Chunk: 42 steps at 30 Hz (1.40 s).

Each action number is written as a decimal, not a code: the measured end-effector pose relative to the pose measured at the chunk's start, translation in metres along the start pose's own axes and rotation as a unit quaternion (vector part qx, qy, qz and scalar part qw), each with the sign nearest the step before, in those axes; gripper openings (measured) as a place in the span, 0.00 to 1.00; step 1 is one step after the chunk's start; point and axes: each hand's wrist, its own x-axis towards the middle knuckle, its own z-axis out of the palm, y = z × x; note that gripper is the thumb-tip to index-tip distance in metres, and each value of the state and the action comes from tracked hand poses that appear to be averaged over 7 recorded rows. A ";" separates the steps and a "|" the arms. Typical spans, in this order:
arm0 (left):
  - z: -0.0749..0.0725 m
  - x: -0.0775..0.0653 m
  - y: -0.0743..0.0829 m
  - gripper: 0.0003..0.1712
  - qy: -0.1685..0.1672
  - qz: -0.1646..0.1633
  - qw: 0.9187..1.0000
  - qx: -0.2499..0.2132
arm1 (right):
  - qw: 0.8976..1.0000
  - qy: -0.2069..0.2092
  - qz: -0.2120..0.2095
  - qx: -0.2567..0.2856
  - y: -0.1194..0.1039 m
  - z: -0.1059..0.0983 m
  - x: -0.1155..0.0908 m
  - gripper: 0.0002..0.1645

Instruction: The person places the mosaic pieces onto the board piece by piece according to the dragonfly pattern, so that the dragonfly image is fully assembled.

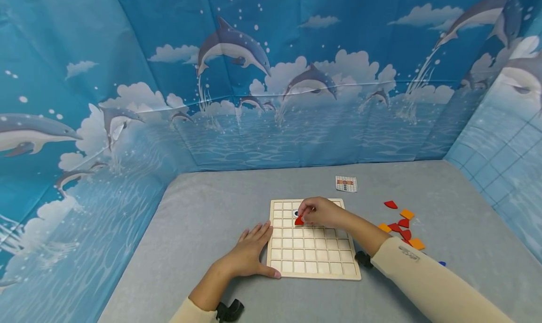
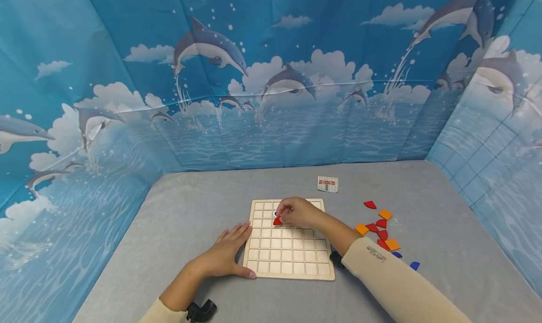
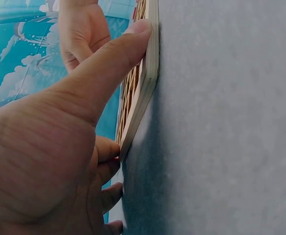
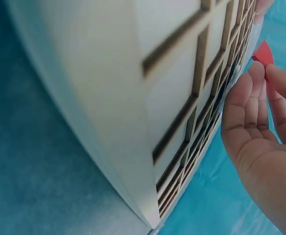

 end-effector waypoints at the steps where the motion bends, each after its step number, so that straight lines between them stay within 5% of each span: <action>1: 0.000 0.000 0.000 0.73 0.000 -0.001 1.000 0.001 | 1.000 -0.002 0.000 0.000 0.001 0.000 0.001 0.06; 12: 0.000 0.000 0.001 0.73 -0.002 -0.001 1.000 0.000 | 0.999 0.004 0.020 -0.039 0.000 0.006 0.002 0.04; 42: 0.000 0.000 0.000 0.72 -0.001 0.001 1.000 0.008 | 0.980 0.047 -0.069 -0.182 0.006 0.018 0.002 0.09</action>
